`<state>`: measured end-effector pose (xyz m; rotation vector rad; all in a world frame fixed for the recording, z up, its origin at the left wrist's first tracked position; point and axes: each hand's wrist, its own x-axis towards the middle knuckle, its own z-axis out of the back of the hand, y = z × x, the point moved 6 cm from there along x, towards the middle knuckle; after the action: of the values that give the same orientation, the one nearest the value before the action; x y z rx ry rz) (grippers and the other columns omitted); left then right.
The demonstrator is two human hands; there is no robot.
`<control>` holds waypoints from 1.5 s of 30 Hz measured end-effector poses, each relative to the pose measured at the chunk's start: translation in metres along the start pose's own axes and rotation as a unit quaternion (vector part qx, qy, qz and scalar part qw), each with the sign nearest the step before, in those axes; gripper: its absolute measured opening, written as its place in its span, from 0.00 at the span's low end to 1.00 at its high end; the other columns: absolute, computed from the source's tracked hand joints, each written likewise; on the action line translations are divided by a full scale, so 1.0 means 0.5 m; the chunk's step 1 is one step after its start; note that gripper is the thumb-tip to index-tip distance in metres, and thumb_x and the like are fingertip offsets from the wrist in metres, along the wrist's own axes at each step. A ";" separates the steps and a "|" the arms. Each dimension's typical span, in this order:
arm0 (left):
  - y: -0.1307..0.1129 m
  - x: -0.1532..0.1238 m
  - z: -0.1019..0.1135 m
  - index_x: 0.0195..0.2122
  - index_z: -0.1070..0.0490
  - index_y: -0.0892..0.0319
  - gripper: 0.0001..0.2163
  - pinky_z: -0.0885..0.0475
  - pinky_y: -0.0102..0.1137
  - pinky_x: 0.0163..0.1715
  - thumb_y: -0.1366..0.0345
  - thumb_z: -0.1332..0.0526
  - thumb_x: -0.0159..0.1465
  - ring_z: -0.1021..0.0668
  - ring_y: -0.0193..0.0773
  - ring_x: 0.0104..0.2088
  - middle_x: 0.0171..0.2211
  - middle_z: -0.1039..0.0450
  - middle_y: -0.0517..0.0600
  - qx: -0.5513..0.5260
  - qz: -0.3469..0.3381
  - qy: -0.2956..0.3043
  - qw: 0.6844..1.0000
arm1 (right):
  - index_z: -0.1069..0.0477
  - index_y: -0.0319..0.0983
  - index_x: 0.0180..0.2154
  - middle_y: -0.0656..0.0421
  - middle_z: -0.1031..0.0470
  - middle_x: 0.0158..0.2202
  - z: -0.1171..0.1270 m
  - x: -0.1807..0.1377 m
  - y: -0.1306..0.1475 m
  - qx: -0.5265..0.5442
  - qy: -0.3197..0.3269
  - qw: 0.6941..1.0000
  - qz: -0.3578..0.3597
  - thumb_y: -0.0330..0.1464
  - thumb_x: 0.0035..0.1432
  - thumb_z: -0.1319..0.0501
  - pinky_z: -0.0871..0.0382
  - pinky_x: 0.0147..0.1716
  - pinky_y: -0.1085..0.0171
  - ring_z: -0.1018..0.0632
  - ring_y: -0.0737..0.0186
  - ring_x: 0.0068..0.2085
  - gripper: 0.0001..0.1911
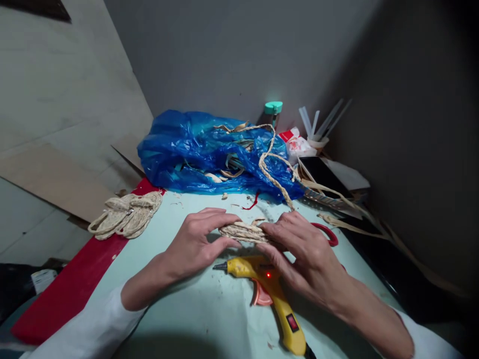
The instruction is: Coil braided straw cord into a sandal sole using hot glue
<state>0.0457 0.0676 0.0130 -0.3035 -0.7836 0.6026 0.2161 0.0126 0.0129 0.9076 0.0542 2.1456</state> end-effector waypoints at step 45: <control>-0.081 -0.008 -0.006 0.44 0.26 0.66 0.11 0.27 0.44 0.50 0.76 0.34 0.60 0.18 0.41 0.37 0.36 0.19 0.55 0.144 -0.141 0.012 0.979 | 0.29 0.34 0.45 0.56 0.28 0.33 0.036 0.013 0.005 -0.059 0.057 0.996 0.036 0.33 0.68 0.42 0.41 0.49 0.52 0.31 0.57 0.40 0.10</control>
<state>0.0614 0.0329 0.0277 0.0673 -0.6907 0.4355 0.2227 0.0109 0.0311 0.7292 -0.0474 2.2400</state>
